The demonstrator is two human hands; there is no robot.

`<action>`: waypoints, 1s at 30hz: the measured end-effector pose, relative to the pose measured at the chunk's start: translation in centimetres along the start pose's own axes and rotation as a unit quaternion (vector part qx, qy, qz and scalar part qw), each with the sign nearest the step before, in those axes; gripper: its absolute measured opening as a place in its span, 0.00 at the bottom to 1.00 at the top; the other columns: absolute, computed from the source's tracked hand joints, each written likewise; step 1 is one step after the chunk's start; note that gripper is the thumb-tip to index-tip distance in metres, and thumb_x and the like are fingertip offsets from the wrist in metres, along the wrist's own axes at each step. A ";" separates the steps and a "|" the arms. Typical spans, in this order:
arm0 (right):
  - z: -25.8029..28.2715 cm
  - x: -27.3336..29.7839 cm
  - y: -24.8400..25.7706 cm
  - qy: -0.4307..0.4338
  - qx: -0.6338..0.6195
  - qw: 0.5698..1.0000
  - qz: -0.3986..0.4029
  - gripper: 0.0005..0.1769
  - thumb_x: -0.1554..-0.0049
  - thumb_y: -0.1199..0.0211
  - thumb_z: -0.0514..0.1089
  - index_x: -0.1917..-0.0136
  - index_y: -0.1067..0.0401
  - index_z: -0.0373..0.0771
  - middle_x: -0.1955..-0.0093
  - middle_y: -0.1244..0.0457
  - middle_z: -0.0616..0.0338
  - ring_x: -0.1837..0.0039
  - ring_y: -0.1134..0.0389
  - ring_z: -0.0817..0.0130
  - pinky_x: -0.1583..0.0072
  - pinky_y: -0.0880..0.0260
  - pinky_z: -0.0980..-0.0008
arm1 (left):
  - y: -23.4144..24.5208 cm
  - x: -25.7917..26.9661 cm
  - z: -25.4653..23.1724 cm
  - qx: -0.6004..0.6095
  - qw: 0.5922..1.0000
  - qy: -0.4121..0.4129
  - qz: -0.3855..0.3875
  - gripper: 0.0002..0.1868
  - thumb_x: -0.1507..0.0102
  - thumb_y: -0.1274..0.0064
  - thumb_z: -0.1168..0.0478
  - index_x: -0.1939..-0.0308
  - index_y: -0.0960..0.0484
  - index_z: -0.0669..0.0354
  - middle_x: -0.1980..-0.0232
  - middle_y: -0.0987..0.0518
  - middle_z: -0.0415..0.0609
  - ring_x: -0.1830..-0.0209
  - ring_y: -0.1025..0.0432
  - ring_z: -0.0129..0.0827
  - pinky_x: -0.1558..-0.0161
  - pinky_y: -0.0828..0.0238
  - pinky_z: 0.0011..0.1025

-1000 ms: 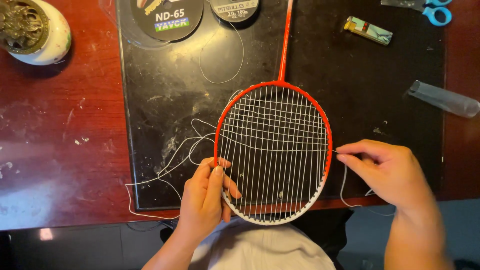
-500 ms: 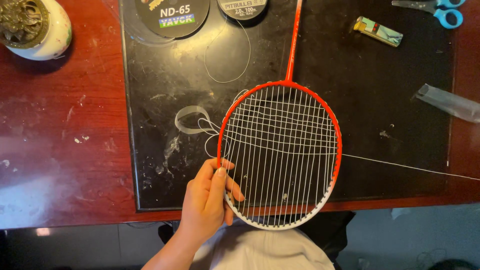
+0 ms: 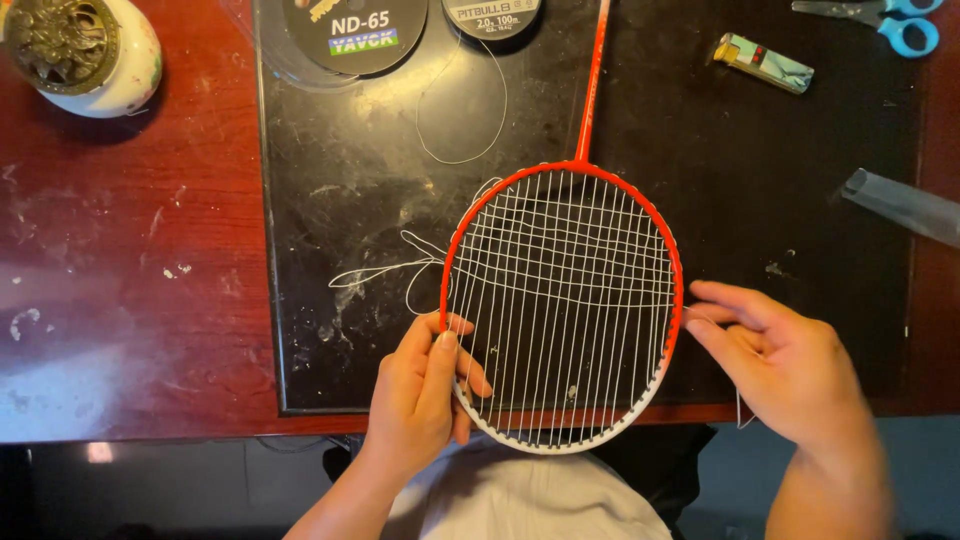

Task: Manual weaving of strings into a badminton racket frame.

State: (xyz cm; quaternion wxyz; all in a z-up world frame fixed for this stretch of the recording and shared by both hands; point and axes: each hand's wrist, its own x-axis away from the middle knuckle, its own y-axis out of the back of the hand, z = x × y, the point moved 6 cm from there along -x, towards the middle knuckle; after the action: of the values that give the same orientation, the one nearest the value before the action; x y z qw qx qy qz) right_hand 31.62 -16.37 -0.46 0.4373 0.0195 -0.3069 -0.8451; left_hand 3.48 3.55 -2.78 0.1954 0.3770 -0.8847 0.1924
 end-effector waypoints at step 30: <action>4.4 3.2 4.8 0.181 0.243 0.925 -0.231 0.17 0.35 0.38 0.27 0.34 0.28 0.28 0.28 0.35 0.42 0.62 0.40 0.80 0.61 0.42 0.84 | -0.3 -0.3 0.6 0.004 0.998 0.059 0.007 0.16 0.28 0.68 0.59 0.45 0.29 0.66 0.76 0.21 0.48 0.94 0.37 0.22 0.93 0.44 0.23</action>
State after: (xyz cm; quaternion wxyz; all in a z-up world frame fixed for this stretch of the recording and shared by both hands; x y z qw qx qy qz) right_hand 31.80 -18.64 6.46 0.2602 0.3478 -0.4058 -0.8041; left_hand 3.73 3.23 -3.38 0.2441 0.3594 -0.8737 0.2190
